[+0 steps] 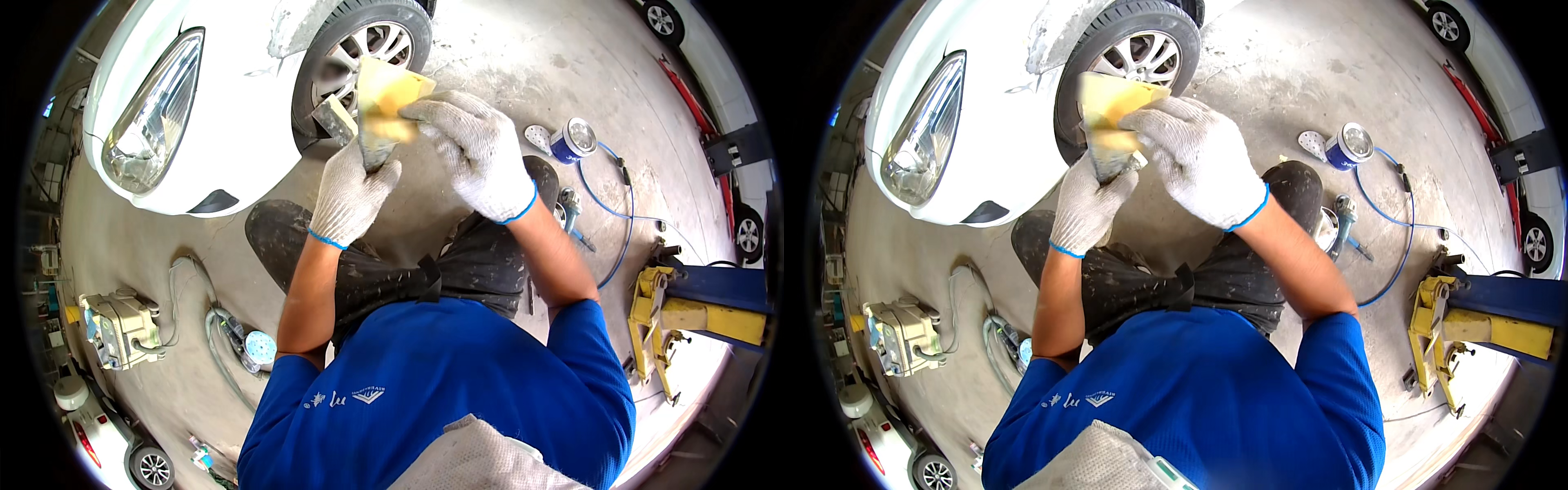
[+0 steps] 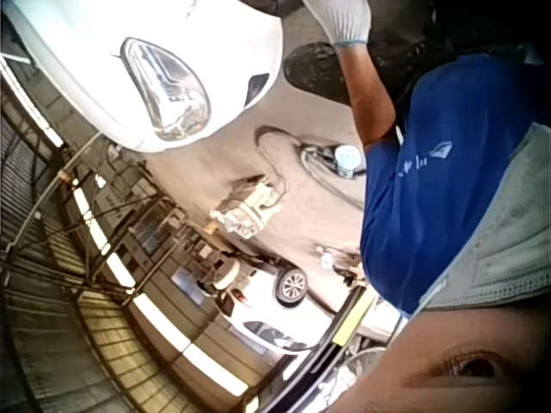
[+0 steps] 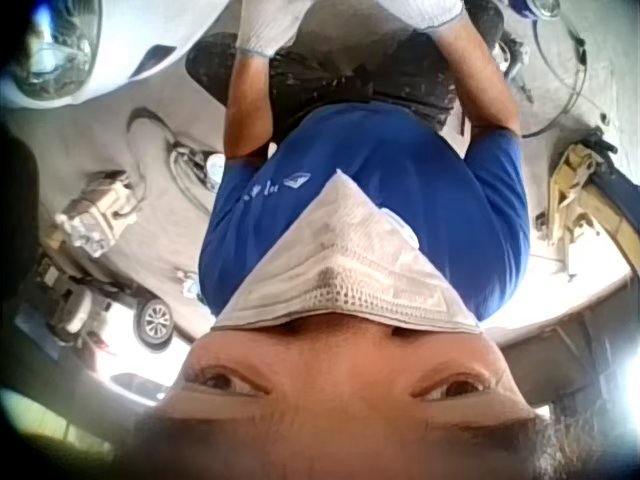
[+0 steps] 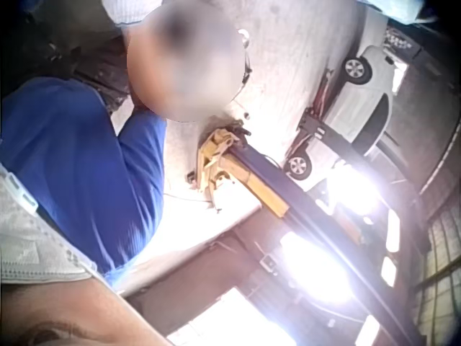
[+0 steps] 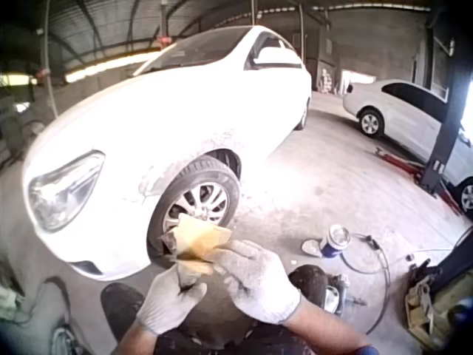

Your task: The person mixes a yellow paste on a metal spatula, then applies it to the front fender of a white car using a spreader. They smooth the filler over the surface near the wheel arch and continue spreading it evenly.

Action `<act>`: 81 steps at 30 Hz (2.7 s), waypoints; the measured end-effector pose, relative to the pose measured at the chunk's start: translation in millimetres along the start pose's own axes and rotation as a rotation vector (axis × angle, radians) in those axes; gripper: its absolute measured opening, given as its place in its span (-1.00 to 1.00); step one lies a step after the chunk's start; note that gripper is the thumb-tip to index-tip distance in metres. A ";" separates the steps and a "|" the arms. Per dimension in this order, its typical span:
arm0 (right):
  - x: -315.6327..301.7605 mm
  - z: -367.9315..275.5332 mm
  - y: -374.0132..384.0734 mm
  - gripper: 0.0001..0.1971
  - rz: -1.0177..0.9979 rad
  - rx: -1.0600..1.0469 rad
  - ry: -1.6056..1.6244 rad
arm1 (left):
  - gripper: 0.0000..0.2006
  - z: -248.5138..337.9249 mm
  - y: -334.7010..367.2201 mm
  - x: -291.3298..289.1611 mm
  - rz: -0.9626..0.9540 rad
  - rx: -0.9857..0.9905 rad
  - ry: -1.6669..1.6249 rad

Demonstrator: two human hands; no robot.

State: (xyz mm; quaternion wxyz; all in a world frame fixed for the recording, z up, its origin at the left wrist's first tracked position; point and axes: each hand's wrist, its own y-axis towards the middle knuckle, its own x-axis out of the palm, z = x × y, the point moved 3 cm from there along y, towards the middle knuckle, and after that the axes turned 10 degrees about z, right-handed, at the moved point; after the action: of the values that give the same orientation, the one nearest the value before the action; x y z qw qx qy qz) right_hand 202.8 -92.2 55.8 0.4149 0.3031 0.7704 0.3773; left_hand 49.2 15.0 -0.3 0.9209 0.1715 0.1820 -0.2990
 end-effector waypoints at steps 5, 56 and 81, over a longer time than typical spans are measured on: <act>-26.6 2.9 20.3 -0.76 0.174 0.009 0.175 | -0.71 -0.7 -6.8 1.2 -0.061 -0.070 -0.081; -6.6 19.4 -6.6 -0.61 0.167 0.119 0.002 | -0.67 -22.2 -5.0 -2.5 0.060 0.015 -0.179; -24.4 19.9 12.5 -0.72 0.106 0.150 0.175 | -0.79 8.6 -7.2 -6.1 -0.152 -0.156 -0.240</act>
State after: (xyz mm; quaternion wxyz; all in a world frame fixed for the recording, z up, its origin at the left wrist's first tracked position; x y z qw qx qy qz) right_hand 233.6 -98.0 68.8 0.3018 0.3396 0.8127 0.3649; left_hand 42.1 8.9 8.4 0.9212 0.0481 0.1061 -0.3713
